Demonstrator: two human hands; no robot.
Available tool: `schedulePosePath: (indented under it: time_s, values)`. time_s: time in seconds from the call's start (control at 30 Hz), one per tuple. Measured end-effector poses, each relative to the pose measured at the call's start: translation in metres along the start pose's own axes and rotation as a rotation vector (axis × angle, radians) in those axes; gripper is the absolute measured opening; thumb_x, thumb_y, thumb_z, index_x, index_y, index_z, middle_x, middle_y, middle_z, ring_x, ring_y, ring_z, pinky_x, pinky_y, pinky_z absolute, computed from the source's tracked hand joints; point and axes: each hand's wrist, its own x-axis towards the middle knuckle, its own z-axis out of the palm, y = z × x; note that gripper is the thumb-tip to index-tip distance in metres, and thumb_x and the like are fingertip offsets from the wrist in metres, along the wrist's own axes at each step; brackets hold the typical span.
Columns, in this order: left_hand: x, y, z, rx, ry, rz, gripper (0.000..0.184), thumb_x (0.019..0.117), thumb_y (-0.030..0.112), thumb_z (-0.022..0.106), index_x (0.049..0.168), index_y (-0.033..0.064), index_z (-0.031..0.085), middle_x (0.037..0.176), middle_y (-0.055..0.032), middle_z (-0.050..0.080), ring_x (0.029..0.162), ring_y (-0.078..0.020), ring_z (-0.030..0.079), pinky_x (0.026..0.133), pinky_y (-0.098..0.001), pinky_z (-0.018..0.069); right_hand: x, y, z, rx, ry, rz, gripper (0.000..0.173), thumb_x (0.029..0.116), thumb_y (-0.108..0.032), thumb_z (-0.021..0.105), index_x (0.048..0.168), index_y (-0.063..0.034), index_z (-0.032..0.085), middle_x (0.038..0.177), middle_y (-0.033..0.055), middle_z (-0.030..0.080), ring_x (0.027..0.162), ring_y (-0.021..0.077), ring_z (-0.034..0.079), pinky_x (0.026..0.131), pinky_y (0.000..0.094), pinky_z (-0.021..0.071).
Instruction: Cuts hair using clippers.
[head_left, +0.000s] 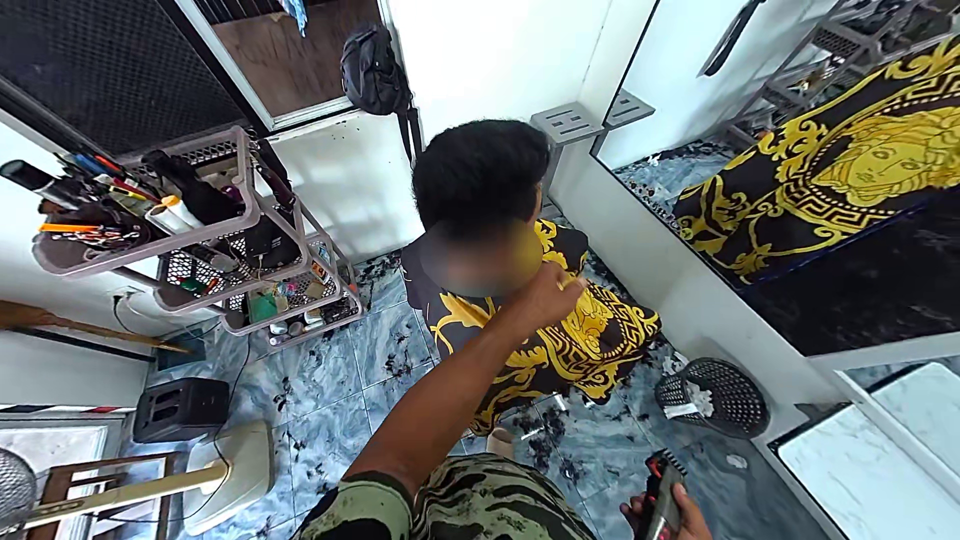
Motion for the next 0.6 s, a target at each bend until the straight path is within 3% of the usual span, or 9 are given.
schedulePosePath:
  time_s: [0.07,0.17,0.27,0.3,0.37,0.43,0.47,0.57,0.6]
  values:
    - [-0.001,0.014,0.002,0.033,0.087,0.114,0.039,0.1055,0.037,0.055,0.123,0.0042,0.066,0.092,-0.0108,0.071,0.079,-0.0221,0.07,0.074,-0.0448,0.0596,0.003,-0.006,-0.005,0.018,-0.005,0.002,0.046,0.1058,-0.051,0.035,0.094,-0.0174,0.063,0.065,0.0012,0.067,0.056,0.0157,0.067,0.058,0.0396,0.0615]
    - [0.025,0.016,0.009,-0.006,0.472,0.422,0.036,0.1033,0.028,0.057,0.126,0.0012,0.066,0.112,-0.0125,0.07,0.1,-0.0213,0.07,0.086,-0.0416,0.061,0.008,-0.012,-0.008,0.033,-0.003,-0.012,0.046,0.1056,-0.052,0.036,0.094,-0.0174,0.064,0.066,0.0016,0.067,0.056,0.0162,0.068,0.058,0.0403,0.0617]
    - [0.032,0.032,0.001,-0.229,0.171,0.068,0.045,0.1063,0.035,0.053,0.137,0.0018,0.053,0.103,-0.0165,0.07,0.09,-0.0255,0.071,0.081,-0.0466,0.0594,0.013,-0.015,-0.007,0.001,0.012,-0.025,0.045,0.1066,-0.051,0.036,0.097,-0.0166,0.063,0.066,0.0024,0.067,0.055,0.0171,0.067,0.057,0.0412,0.0615]
    - [0.031,0.037,0.001,-0.269,0.102,0.016,0.045,0.1068,0.036,0.053,0.135,0.0015,0.055,0.1,-0.0176,0.07,0.086,-0.0263,0.071,0.077,-0.0468,0.0591,0.013,-0.016,-0.006,-0.009,0.016,-0.023,0.044,0.1072,-0.05,0.035,0.098,-0.0166,0.062,0.066,0.0023,0.066,0.055,0.0169,0.067,0.056,0.041,0.0613]
    - [0.029,0.039,0.008,-0.235,0.264,0.177,0.04,0.1039,0.032,0.058,0.13,0.002,0.06,0.102,-0.0115,0.071,0.091,-0.0209,0.07,0.082,-0.0432,0.06,0.016,-0.017,-0.005,-0.005,0.002,-0.014,0.044,0.1071,-0.05,0.035,0.099,-0.017,0.063,0.066,0.0018,0.066,0.055,0.0167,0.067,0.056,0.0406,0.0613]
    - [0.041,0.033,0.011,-0.296,0.447,0.392,0.037,0.1018,0.023,0.06,0.13,-0.0018,0.061,0.114,-0.0149,0.068,0.104,-0.0222,0.068,0.093,-0.0414,0.0582,0.018,-0.015,-0.004,0.005,-0.018,0.0,0.045,0.1071,-0.052,0.034,0.1,-0.0183,0.064,0.066,0.0019,0.067,0.055,0.017,0.067,0.056,0.0412,0.0613]
    - [0.044,0.031,0.01,-0.356,0.422,0.367,0.037,0.1034,0.025,0.058,0.13,-0.0013,0.059,0.111,-0.0145,0.068,0.099,-0.021,0.068,0.089,-0.0398,0.0584,0.019,-0.015,-0.003,0.005,-0.026,0.004,0.046,0.107,-0.053,0.034,0.1,-0.0187,0.064,0.066,0.0016,0.067,0.055,0.0169,0.067,0.056,0.0413,0.061]
    - [0.019,0.035,0.001,-0.323,0.04,0.146,0.044,0.1081,0.039,0.051,0.118,-0.0017,0.064,0.089,-0.0164,0.069,0.071,-0.0228,0.067,0.067,-0.0402,0.0586,0.019,-0.013,0.004,-0.022,-0.023,0.011,0.051,0.1064,-0.058,0.032,0.098,-0.0192,0.063,0.066,0.0009,0.066,0.055,0.0168,0.067,0.055,0.0406,0.0607]
    - [0.006,0.033,0.002,-0.234,0.089,0.208,0.04,0.1055,0.038,0.056,0.109,0.0001,0.068,0.082,-0.0117,0.068,0.067,-0.0194,0.065,0.065,-0.0389,0.0574,0.019,-0.011,0.006,-0.024,-0.021,0.013,0.05,0.1063,-0.058,0.032,0.098,-0.019,0.063,0.066,0.0009,0.066,0.055,0.0166,0.066,0.055,0.0406,0.0605]
